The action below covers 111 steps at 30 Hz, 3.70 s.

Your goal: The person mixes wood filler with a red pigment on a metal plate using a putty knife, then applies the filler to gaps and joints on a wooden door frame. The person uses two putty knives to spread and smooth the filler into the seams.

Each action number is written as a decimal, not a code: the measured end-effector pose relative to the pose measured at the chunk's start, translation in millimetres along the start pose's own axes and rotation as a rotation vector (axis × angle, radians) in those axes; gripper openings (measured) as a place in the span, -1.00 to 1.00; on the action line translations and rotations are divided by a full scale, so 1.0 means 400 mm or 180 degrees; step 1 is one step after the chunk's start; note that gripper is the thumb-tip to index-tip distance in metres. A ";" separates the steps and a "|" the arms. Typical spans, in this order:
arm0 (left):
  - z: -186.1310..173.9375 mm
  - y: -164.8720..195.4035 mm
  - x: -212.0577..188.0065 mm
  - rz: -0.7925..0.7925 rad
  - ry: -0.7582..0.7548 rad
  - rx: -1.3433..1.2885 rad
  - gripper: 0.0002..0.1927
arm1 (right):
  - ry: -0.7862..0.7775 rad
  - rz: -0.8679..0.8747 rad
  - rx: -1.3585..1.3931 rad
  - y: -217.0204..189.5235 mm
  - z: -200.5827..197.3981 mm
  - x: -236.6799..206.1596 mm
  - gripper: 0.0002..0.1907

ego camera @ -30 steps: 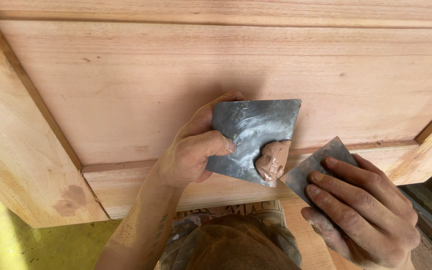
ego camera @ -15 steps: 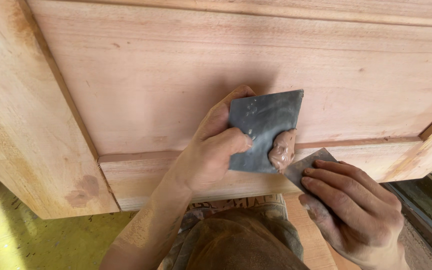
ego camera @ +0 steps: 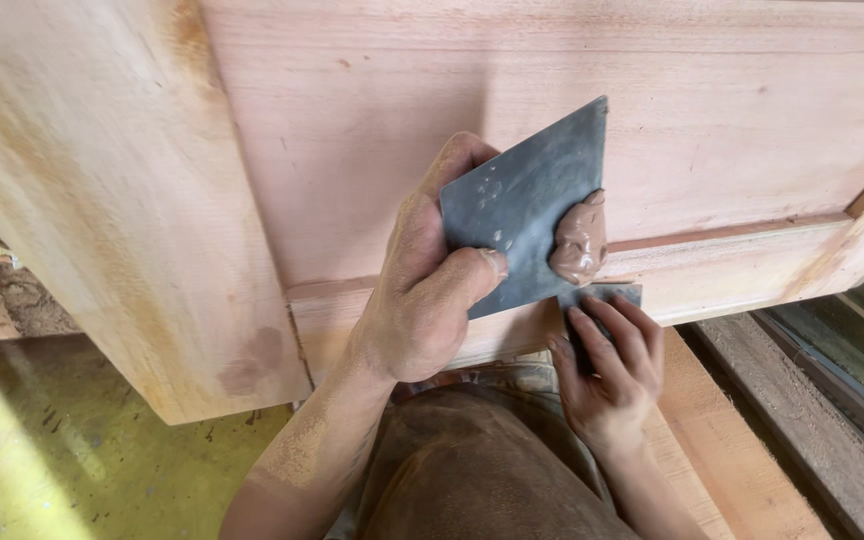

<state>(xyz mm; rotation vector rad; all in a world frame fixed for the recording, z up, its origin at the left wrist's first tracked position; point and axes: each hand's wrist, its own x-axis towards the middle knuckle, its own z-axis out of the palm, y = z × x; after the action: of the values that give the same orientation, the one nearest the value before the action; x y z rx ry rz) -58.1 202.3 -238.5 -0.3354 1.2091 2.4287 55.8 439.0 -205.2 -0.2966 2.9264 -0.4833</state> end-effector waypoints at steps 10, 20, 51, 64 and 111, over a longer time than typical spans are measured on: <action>-0.110 0.139 -0.095 -0.0475 -0.0222 -0.0634 -0.60 | -0.0090 0.0475 -0.0071 -0.102 0.018 -0.020 -0.82; -0.204 0.167 -0.193 -0.0423 0.0075 -0.1181 -0.43 | -0.0176 0.0916 -0.0171 -0.223 -0.008 0.027 -0.80; 0.018 0.152 -0.506 -0.0150 0.0145 -0.1232 -0.38 | 0.0014 0.2534 0.5793 -0.445 -0.448 -0.099 -0.57; 0.248 0.175 -0.669 0.0210 0.0133 -0.1756 -0.42 | -0.0499 0.1631 0.3620 -0.298 -0.540 -0.417 -0.77; 0.533 0.065 -0.862 -0.0258 0.0448 -0.0971 -0.29 | -0.0766 0.2157 0.7096 -0.279 -0.394 -0.577 -0.57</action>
<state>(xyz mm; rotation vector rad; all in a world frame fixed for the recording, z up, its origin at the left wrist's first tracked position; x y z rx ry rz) 229.6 273.6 39.4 -0.6409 0.8561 2.5524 268.0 433.7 8.0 0.7536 0.7006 -2.4183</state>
